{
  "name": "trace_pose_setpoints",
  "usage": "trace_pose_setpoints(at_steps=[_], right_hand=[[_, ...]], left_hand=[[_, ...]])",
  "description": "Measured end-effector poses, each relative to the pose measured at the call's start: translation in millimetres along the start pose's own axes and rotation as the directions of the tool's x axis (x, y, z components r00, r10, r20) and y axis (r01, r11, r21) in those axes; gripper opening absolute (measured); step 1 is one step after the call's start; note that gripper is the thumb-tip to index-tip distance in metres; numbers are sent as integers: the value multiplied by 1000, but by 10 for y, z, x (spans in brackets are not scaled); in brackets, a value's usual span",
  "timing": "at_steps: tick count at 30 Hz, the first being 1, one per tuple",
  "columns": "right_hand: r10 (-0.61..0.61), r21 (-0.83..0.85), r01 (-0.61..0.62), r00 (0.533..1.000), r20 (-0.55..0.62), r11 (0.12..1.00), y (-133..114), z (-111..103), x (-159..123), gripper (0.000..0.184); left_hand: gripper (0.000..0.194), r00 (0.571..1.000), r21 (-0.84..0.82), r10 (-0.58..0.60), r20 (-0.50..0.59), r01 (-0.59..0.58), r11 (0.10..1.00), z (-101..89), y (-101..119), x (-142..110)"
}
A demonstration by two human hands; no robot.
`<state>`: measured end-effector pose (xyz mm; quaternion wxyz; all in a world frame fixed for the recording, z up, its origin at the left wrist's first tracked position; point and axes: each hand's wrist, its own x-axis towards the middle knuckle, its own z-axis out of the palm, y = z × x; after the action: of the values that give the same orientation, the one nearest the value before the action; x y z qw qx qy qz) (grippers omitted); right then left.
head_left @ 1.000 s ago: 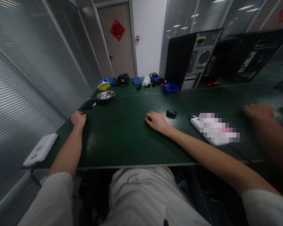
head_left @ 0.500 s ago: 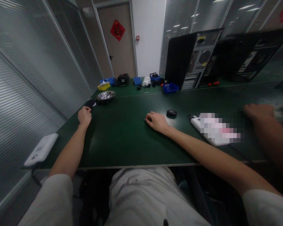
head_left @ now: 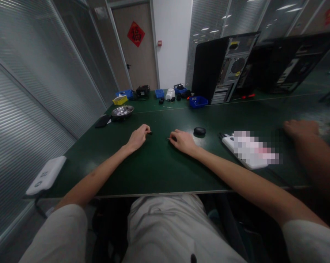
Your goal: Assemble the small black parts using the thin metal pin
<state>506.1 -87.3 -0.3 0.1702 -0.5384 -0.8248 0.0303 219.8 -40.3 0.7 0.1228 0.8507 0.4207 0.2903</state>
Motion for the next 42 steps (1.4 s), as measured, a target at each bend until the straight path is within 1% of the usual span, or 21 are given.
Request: trace_pose_setpoints(at_steps=[1,3,4,6,8,10,12,14,17,21,24,31,42], right_hand=[[2,0,-2,1000,-4,1000,-1,1,0,24],[5,-2,-5,1000,-10,1000,-2,5,1,23],[7,-3,-7,1000,-13,1000,-2,7,2,23],[-1,1,1,1000,-15,1000,-4,13,3,23],[-35,19,35,999,-19,999,-10,20,1,23],[-94,46,95,995,-21,994,-23,28,-3,23],[-149,65,150,989,-27,986,-39,39,-8,22],[-174,75,176,984,-40,981,-50,52,-11,22],[-165,95,171,984,-71,981,-54,65,-16,21],[-181,119,191,979,-94,974,-52,63,-25,21],[-201,120,211,976,-88,970,-54,61,-32,21],[-210,80,214,976,-50,974,-53,68,-28,21],[-210,50,212,976,-53,976,-65,74,-24,21]], left_hand=[[13,997,-45,51,59,-48,998,68,78,-6],[11,975,-118,146,165,-128,985,168,180,-17],[10,964,-143,180,197,-153,978,198,205,-19],[11,953,-170,207,220,-172,970,220,218,-18],[11,956,-181,200,217,-162,970,207,207,-10],[11,956,-194,198,217,-157,968,182,197,-2],[11,956,-201,210,207,-168,965,164,198,1],[9,959,-195,216,184,-180,964,159,204,0],[8,966,-180,196,170,-165,970,164,206,-3],[8,966,-189,177,188,-141,972,165,193,-2],[7,966,-199,177,190,-139,970,158,185,-1],[8,967,-213,181,181,-141,967,156,182,-5],[10,964,-195,199,174,-164,967,174,138,0]])
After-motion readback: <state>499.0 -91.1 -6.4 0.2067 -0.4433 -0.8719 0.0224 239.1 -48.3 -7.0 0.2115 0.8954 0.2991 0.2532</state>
